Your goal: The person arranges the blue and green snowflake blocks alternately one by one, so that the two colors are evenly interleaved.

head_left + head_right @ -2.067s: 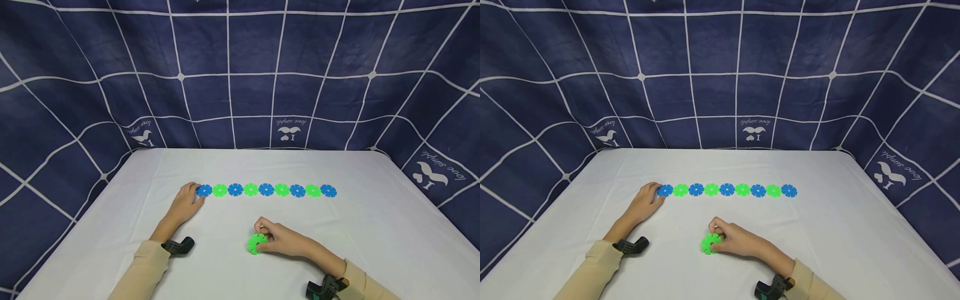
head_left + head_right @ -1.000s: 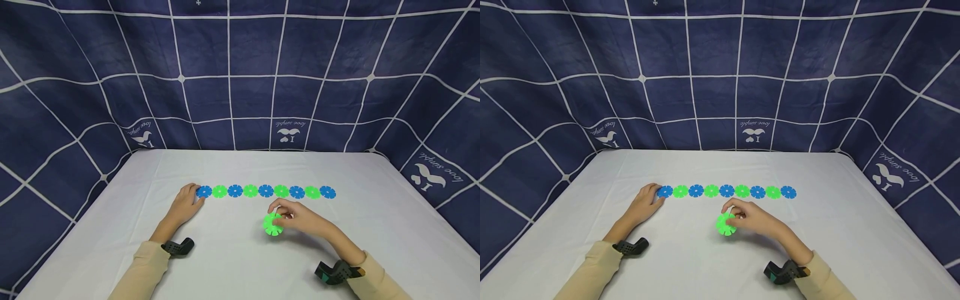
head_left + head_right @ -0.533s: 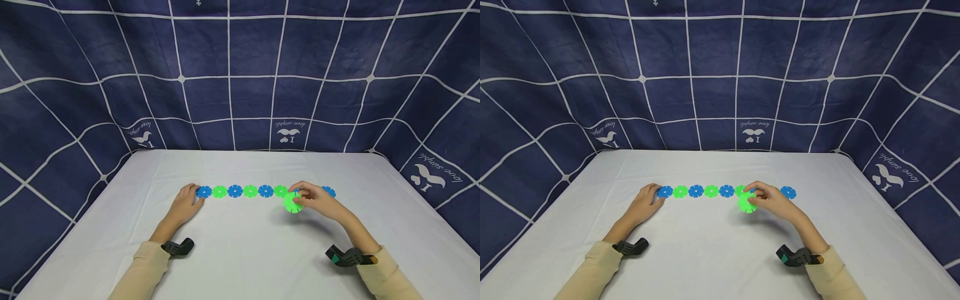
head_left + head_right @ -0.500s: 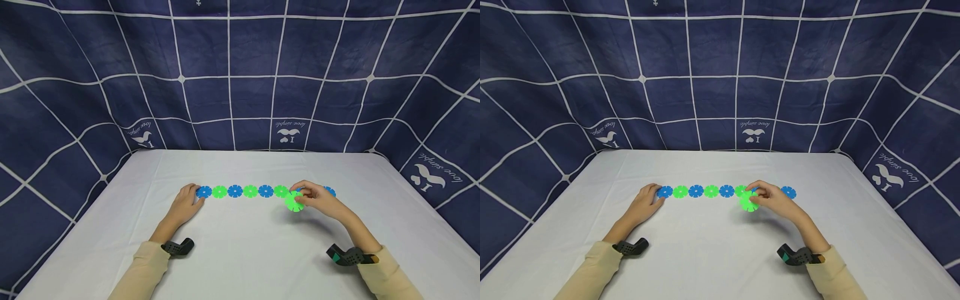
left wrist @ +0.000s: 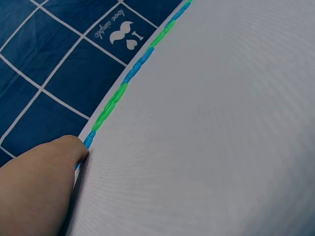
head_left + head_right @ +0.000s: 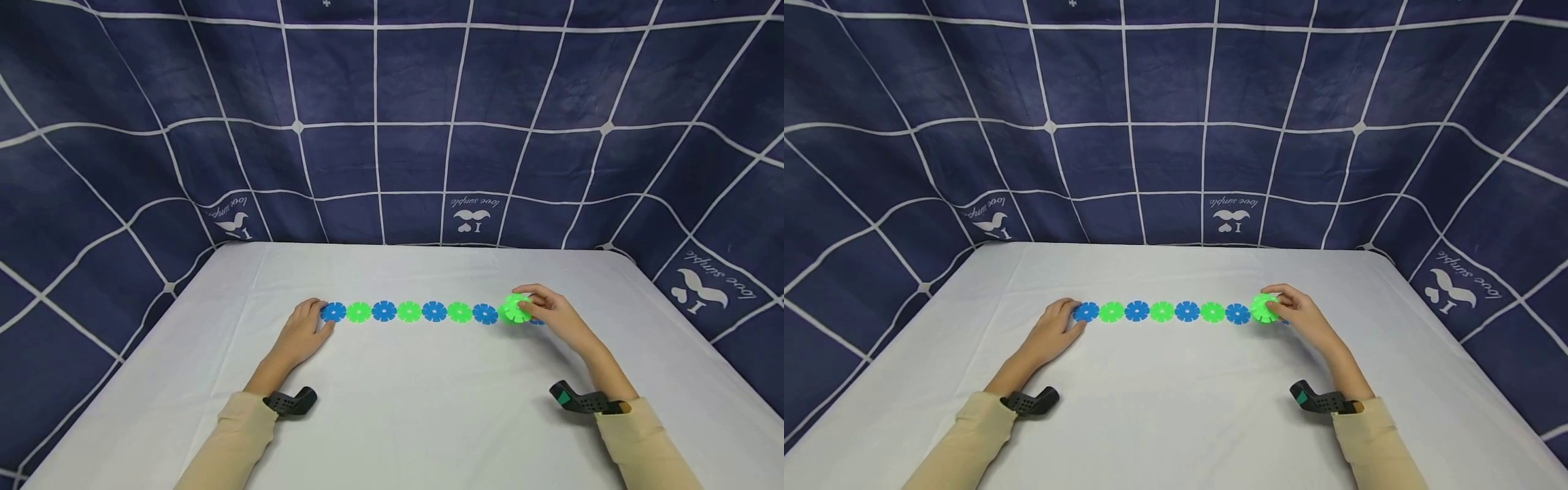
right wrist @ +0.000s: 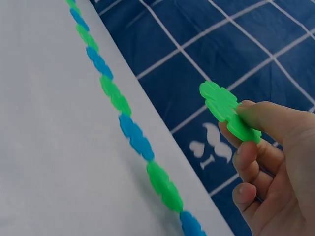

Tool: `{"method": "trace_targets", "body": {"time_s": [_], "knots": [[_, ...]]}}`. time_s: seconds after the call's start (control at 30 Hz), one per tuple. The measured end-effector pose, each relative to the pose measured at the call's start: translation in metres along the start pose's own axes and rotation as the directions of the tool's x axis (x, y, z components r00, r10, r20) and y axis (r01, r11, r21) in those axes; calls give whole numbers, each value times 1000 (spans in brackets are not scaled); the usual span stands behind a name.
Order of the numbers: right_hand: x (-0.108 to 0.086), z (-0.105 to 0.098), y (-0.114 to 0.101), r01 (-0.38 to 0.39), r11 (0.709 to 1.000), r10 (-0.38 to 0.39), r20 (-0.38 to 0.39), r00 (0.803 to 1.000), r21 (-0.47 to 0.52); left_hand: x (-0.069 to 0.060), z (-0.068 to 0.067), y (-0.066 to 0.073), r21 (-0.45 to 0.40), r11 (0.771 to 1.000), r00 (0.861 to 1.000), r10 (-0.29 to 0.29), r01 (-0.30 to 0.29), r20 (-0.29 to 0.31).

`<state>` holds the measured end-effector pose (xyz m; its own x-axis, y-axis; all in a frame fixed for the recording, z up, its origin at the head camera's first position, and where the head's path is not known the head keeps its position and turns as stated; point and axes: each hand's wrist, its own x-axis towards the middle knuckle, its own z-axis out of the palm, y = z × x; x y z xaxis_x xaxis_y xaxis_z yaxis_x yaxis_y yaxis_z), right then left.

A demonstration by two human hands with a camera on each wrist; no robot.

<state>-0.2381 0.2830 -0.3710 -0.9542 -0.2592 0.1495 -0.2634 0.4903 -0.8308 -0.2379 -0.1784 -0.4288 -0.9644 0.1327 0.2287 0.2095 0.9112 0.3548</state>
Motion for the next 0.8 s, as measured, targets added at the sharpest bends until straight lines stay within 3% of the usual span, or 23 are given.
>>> {"method": "trace_targets", "body": {"time_s": [0.2,0.33,0.6,0.8], "knots": [[-3,-13,23,-34,999,33,-110,993,-3,2,0,0,4,1000,1000,4,-4,-1],[-5,-18,37,-58,998,60,-213,975,18,2,1,-1,3,1000,1000,1,-1,-1],[-11,-22,59,-112,993,113,-386,916,27,1,1,-2,14,1000,1000,-1,1,-6],[-14,-26,65,-187,981,193,-458,868,59,2,0,-1,13,1000,1000,-3,3,0]]}}
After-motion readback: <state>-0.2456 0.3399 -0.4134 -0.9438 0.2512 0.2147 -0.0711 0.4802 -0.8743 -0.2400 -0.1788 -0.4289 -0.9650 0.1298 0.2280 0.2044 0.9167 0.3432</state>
